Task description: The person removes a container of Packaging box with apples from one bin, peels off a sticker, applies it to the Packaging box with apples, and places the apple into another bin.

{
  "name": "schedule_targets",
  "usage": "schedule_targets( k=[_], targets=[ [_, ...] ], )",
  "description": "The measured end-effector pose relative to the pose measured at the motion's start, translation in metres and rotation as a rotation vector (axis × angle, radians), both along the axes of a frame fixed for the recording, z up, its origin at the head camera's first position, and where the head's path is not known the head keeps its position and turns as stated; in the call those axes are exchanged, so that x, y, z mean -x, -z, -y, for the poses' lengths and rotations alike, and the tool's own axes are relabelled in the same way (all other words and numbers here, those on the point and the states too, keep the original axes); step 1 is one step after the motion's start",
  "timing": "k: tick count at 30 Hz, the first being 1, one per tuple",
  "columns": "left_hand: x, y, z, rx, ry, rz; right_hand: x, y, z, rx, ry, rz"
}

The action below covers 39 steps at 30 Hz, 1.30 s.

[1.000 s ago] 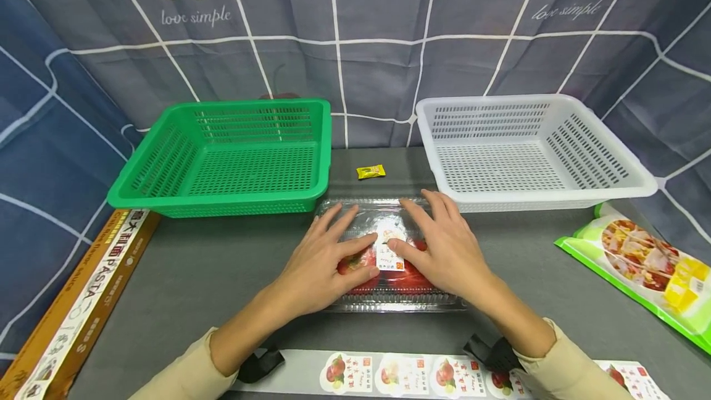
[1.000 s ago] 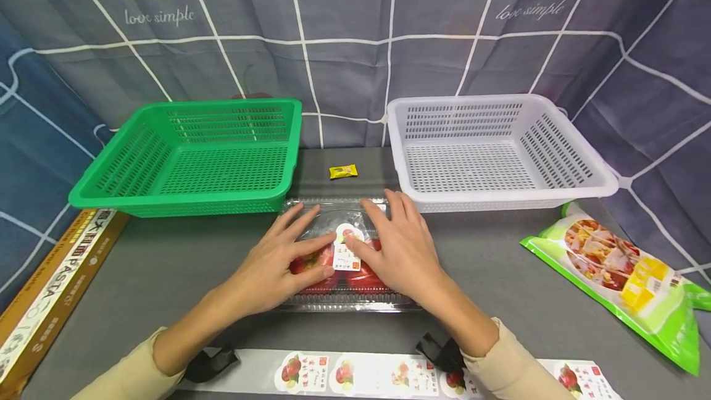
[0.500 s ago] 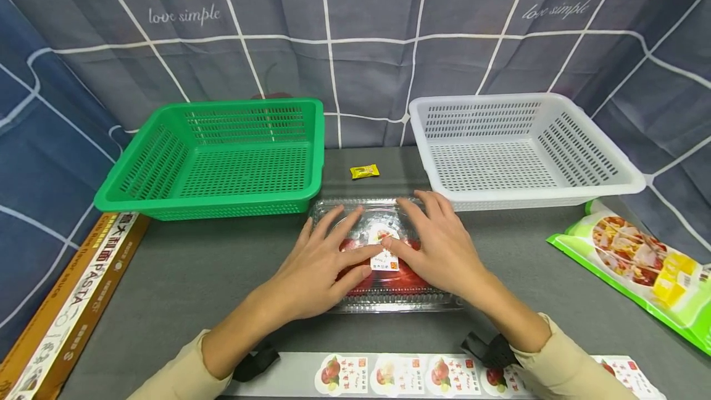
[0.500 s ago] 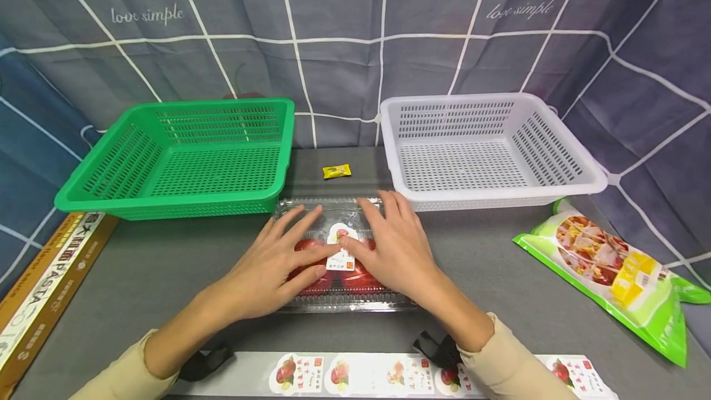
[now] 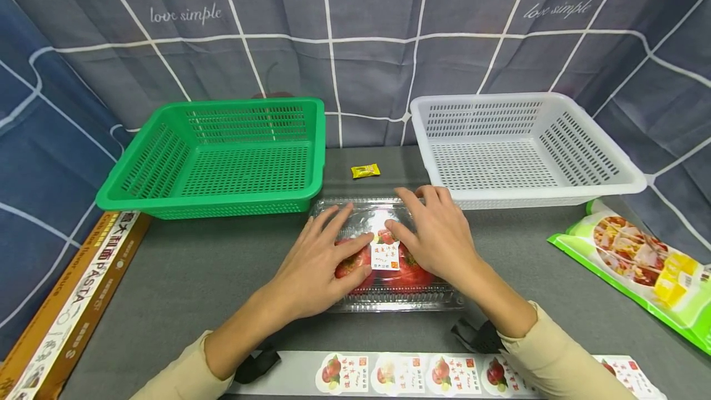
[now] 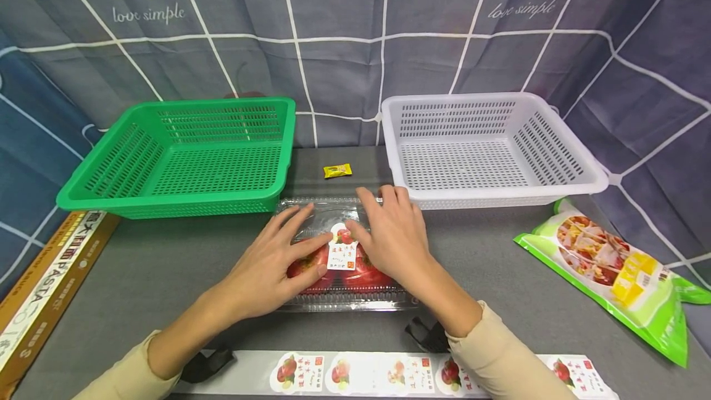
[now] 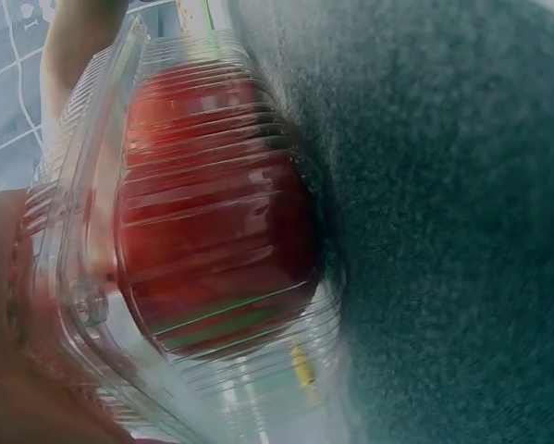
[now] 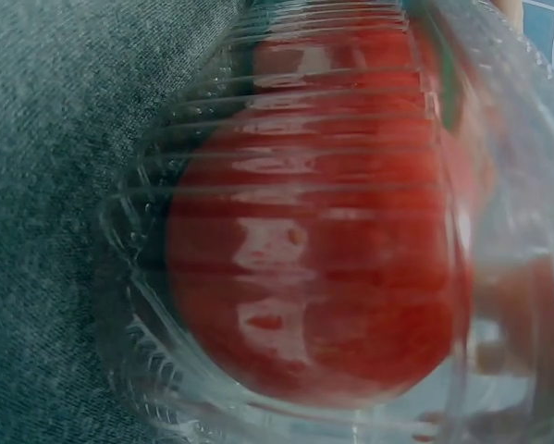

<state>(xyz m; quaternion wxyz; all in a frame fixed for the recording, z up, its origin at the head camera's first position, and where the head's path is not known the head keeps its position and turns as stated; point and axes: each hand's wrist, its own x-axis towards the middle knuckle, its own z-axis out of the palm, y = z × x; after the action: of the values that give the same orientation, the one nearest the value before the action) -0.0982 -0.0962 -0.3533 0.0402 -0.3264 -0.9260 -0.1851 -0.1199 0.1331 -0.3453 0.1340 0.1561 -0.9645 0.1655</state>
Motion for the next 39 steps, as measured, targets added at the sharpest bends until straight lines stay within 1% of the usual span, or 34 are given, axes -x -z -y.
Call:
schedule_targets(
  k=[7, 11, 14, 17, 19, 23, 25, 27, 30, 33, 39],
  targets=[
    [0.0, 0.001, 0.0, -0.126, 0.021, -0.016, 0.0, 0.003, -0.003, 0.043, -0.02, -0.009],
    [-0.001, 0.003, -0.001, -0.143, 0.01, -0.031, 0.0, 0.004, -0.004, 0.061, -0.027, 0.013],
    [-0.001, 0.003, 0.0, -0.146, -0.009, -0.025, 0.001, 0.003, -0.003, 0.062, -0.025, 0.019],
    [-0.001, 0.004, 0.0, -0.152, -0.019, -0.019, 0.004, 0.001, 0.0, 0.035, -0.009, 0.012],
    [-0.001, 0.005, 0.001, -0.153, -0.018, -0.017, 0.007, 0.0, 0.002, -0.007, 0.002, 0.008],
    [-0.001, 0.006, 0.002, -0.152, -0.016, -0.021, 0.01, -0.002, 0.006, -0.075, 0.023, 0.027],
    [-0.001, 0.006, 0.001, -0.152, -0.017, -0.024, 0.01, -0.002, 0.007, -0.076, 0.024, 0.032],
    [-0.002, 0.006, 0.001, -0.156, -0.022, -0.028, 0.01, -0.002, 0.006, -0.044, 0.025, 0.029],
    [-0.003, 0.007, 0.002, -0.171, -0.043, -0.032, 0.011, -0.001, 0.004, 0.042, 0.011, 0.02],
    [-0.005, 0.008, 0.002, -0.204, -0.08, -0.031, 0.01, -0.001, 0.0, 0.137, -0.007, 0.023],
    [-0.009, 0.009, 0.001, -0.263, -0.175, -0.023, 0.002, -0.002, -0.016, 0.362, -0.083, 0.003]
  ],
)
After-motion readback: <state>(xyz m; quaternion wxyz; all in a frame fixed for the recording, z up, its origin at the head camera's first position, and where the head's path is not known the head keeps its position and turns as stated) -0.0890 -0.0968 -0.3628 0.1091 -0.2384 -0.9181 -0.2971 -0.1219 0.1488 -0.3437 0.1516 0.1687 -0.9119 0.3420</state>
